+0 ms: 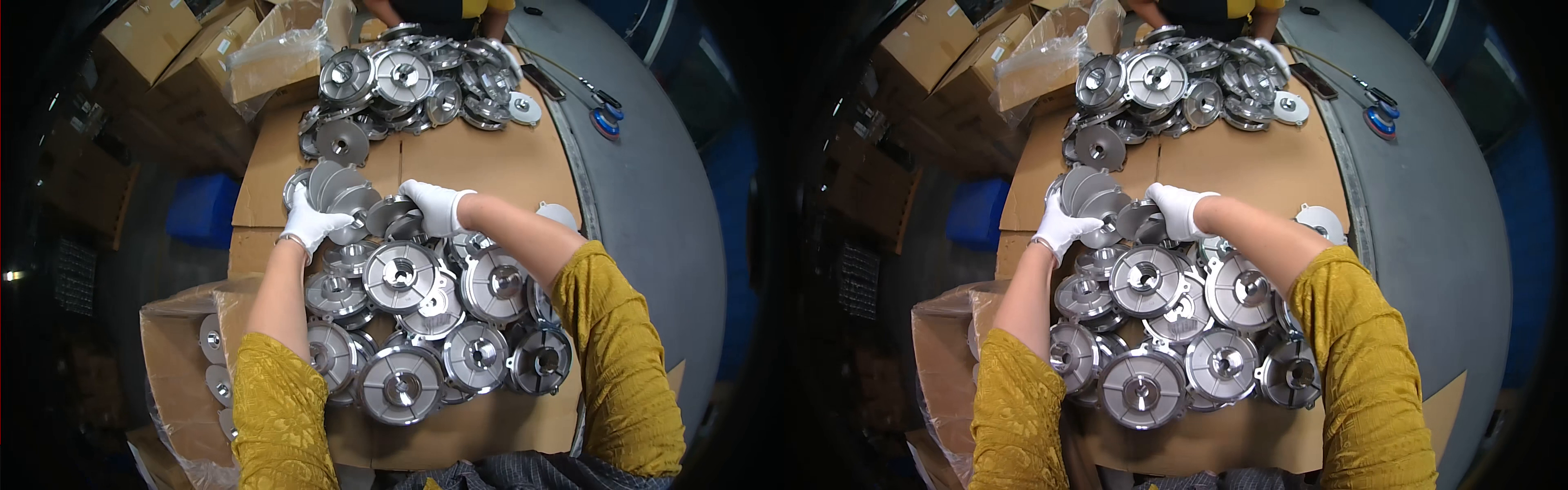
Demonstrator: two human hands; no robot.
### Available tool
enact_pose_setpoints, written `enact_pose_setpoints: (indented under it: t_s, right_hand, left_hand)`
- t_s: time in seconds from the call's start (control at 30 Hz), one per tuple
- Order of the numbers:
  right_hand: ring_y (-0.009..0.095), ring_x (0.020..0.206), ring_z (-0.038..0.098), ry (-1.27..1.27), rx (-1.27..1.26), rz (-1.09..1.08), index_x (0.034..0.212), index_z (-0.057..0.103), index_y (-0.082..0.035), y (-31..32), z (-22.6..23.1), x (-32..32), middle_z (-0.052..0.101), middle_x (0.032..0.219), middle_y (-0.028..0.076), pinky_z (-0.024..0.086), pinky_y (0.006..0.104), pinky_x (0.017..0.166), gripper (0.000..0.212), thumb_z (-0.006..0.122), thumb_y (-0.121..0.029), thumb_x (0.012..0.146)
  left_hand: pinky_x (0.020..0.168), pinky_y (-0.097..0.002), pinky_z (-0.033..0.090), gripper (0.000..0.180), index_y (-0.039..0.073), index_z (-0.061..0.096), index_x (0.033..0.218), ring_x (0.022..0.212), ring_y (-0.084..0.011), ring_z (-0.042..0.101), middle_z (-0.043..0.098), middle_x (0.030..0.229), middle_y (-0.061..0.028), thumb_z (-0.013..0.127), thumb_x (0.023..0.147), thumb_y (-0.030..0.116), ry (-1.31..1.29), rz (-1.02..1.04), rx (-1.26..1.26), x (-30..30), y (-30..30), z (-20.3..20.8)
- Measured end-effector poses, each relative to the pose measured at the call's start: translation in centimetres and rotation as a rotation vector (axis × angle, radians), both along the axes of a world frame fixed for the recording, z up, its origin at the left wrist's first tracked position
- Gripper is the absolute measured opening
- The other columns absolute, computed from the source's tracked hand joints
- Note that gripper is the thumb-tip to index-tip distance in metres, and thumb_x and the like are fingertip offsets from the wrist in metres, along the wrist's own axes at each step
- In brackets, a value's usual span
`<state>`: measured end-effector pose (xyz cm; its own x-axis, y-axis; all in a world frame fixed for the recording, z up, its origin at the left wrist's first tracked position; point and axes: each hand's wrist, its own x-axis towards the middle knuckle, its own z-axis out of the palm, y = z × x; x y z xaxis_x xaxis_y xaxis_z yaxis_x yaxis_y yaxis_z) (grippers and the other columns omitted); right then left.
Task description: The person deburrs the edges of circular metal housing components using a manual scraper tool.
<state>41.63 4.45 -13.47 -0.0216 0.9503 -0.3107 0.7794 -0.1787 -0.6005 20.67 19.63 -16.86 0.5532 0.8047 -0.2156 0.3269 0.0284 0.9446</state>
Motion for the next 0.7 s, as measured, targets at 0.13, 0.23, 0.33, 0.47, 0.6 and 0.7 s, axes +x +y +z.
enact_pose_setpoints:
  t_s: [0.13, 0.23, 0.33, 0.47, 0.6, 0.7]
  right_hand:
    - [0.037, 0.112, 0.056, -0.064, 0.069, -0.094, 0.117, 0.051, -0.001, -2.4, 1.3, -2.4, 0.057, 0.117, 0.024, 0.046, 0.0394, 0.092, 0.047, 0.072, -0.012, 0.077]
    - [0.037, 0.113, 0.055, -0.105, 0.127, -0.107, 0.118, 0.052, -0.002, -4.5, 2.6, -4.8, 0.055, 0.119, 0.021, 0.047, 0.0396, 0.092, 0.049, 0.071, -0.002, 0.073]
    - [0.039, 0.108, 0.055, -0.352, 0.274, 0.076, 0.116, 0.052, -0.003, -6.5, 3.9, -7.5, 0.05, 0.117, 0.018, 0.047, 0.0431, 0.093, 0.053, 0.066, 0.006, 0.065]
    - [0.038, 0.112, 0.052, -0.404, 0.286, 0.059, 0.109, 0.054, -0.002, -9.3, 6.1, -9.5, 0.052, 0.115, 0.018, 0.048, 0.0429, 0.09, 0.032, 0.058, -0.003, 0.077]
    - [0.032, 0.095, 0.054, -0.545, 0.741, 0.135, 0.097, 0.055, -0.004, -14.1, 7.8, -10.0, 0.051, 0.102, 0.015, 0.049, 0.0411, 0.076, 0.022, 0.056, -0.008, 0.076]
    - [0.03, 0.096, 0.053, -0.589, 0.846, 0.08, 0.094, 0.054, -0.005, -19.4, 8.9, -10.6, 0.051, 0.1, 0.012, 0.048, 0.0391, 0.075, 0.018, 0.055, -0.007, 0.076]
  left_hand:
    - [0.101, -0.0367, 0.044, 0.102, 0.005, 0.028, 0.135, 0.117, -0.0225, 0.053, 0.051, 0.127, -0.0115, 0.087, 0.052, 0.003, 0.073, 0.028, 0.184, 0.0, -3.9, 2.3]
    - [0.089, -0.0375, 0.05, 0.066, 0.011, 0.043, 0.115, 0.101, -0.026, 0.061, 0.06, 0.111, -0.0088, 0.081, 0.061, 0.011, -0.551, 0.089, -0.282, -0.5, -7.0, 4.4]
    - [0.088, -0.0371, 0.049, 0.067, 0.01, 0.044, 0.114, 0.099, -0.029, 0.062, 0.061, 0.109, -0.0129, 0.078, 0.057, 0.013, 0.347, -0.035, 0.592, -2.3, -9.7, 6.8]
    - [0.087, -0.0371, 0.049, 0.065, 0.01, 0.047, 0.114, 0.099, -0.0296, 0.062, 0.06, 0.106, -0.0131, 0.077, 0.057, 0.012, 0.24, 0.071, 0.658, -4.0, -13.7, 8.3]
    - [0.082, -0.0328, 0.05, 0.064, 0.007, 0.042, 0.113, 0.091, -0.0189, 0.063, 0.06, 0.103, -0.0085, 0.079, 0.061, 0.007, 0.06, 0.157, 0.826, -6.1, -17.5, 10.0]
    - [0.081, -0.0324, 0.05, 0.061, 0.006, 0.04, 0.112, 0.087, -0.0173, 0.063, 0.06, 0.101, -0.0076, 0.077, 0.064, 0.005, -0.097, 0.123, 0.672, -6.2, -22.5, 11.8]
